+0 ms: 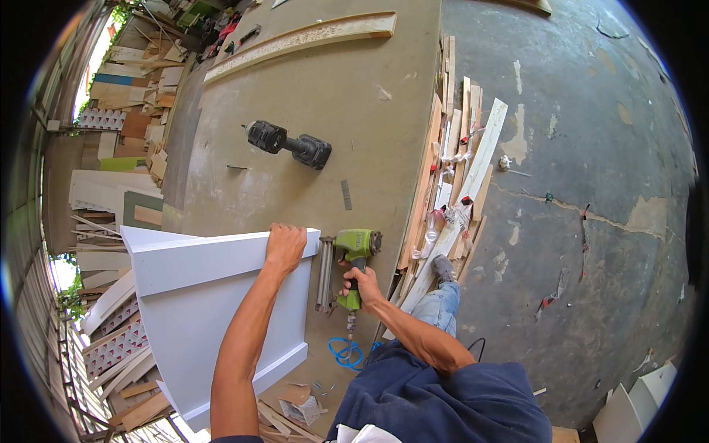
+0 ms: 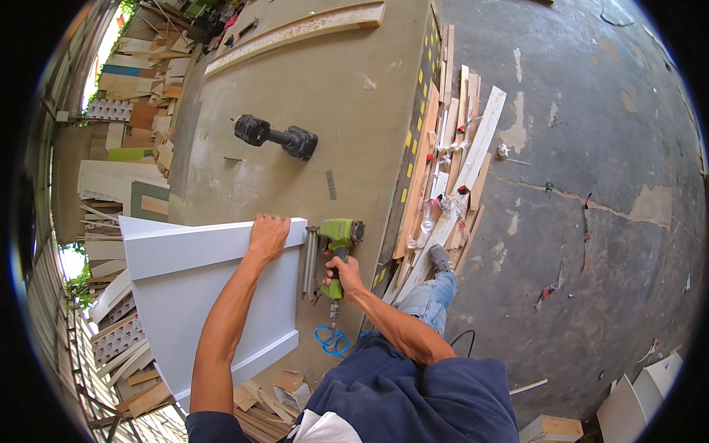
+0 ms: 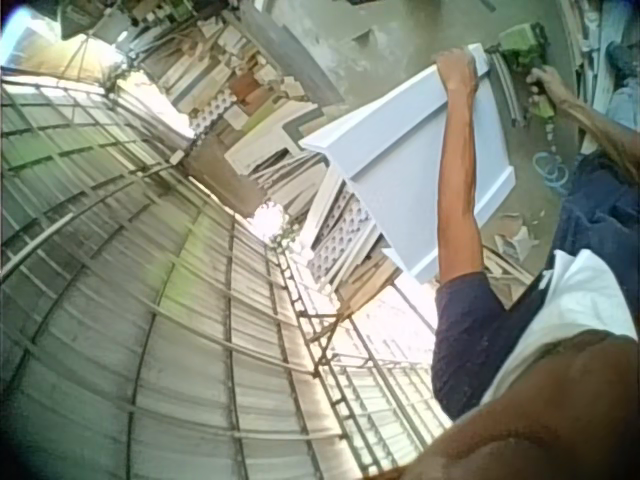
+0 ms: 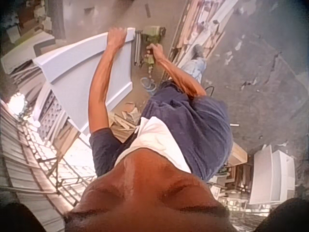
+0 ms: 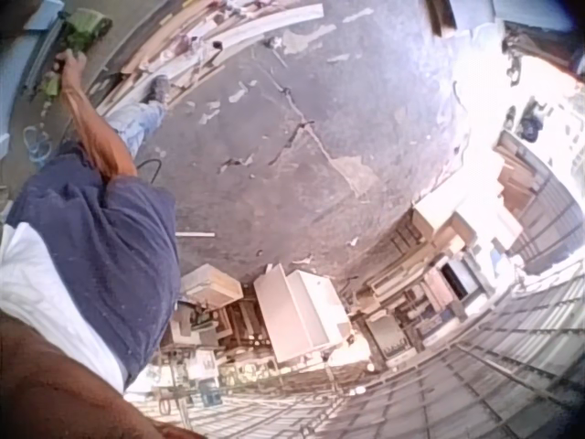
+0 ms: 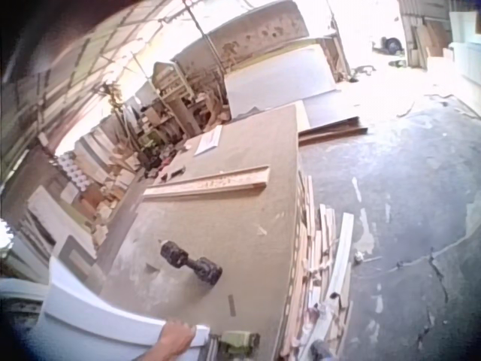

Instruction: The person assembles a white cabinet component on a workbench. They use a cordless drill to drive screws into the joints of the white panels and then use a pneumatic nail gun to secure the edges of the assembly.

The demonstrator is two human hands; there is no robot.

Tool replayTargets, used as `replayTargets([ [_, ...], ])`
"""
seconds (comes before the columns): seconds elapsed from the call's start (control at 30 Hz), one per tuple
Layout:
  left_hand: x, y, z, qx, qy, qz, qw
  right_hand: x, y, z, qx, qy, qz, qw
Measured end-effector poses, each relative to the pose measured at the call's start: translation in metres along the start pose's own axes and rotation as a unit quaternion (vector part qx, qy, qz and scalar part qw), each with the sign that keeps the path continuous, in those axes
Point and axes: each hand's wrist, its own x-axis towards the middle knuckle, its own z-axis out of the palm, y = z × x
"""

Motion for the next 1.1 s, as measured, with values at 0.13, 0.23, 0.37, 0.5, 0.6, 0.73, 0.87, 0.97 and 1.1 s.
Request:
replayTargets([
  [0.13,0.001,-0.002,0.003,-0.019,0.013,0.005,1.000,0.001,-0.001,0.003,-0.004,0.004,-0.001,1.000],
  [0.23,0.001,-0.003,0.002,-0.030,0.023,0.007,0.999,0.004,0.000,0.003,-0.013,0.003,-0.006,1.000],
  [0.37,0.000,-0.002,0.001,-0.035,0.026,0.006,0.999,0.007,-0.001,0.003,-0.017,-0.001,0.000,1.000],
  [0.5,0.001,-0.004,0.009,-0.044,0.036,0.006,0.998,0.010,-0.002,0.003,-0.030,-0.009,0.008,0.999],
  [0.6,0.002,-0.007,0.011,-0.045,0.030,0.004,0.999,0.012,-0.003,0.003,-0.031,-0.014,0.006,0.999],
  [0.73,0.003,-0.012,0.011,-0.055,0.032,0.013,0.998,0.017,-0.003,0.002,-0.032,-0.020,0.005,0.999],
  [0.87,0.001,-0.014,0.011,-0.061,0.038,0.014,0.997,0.016,-0.003,0.002,-0.033,-0.023,0.007,0.999],
  [0.97,0.004,-0.013,0.012,-0.066,-0.011,0.004,0.998,0.016,-0.004,0.003,-0.030,-0.018,0.010,0.999],
  [1.1,0.003,-0.012,0.011,-0.065,0.015,0.007,0.998,0.014,-0.007,0.005,-0.034,-0.011,0.009,0.999],
])
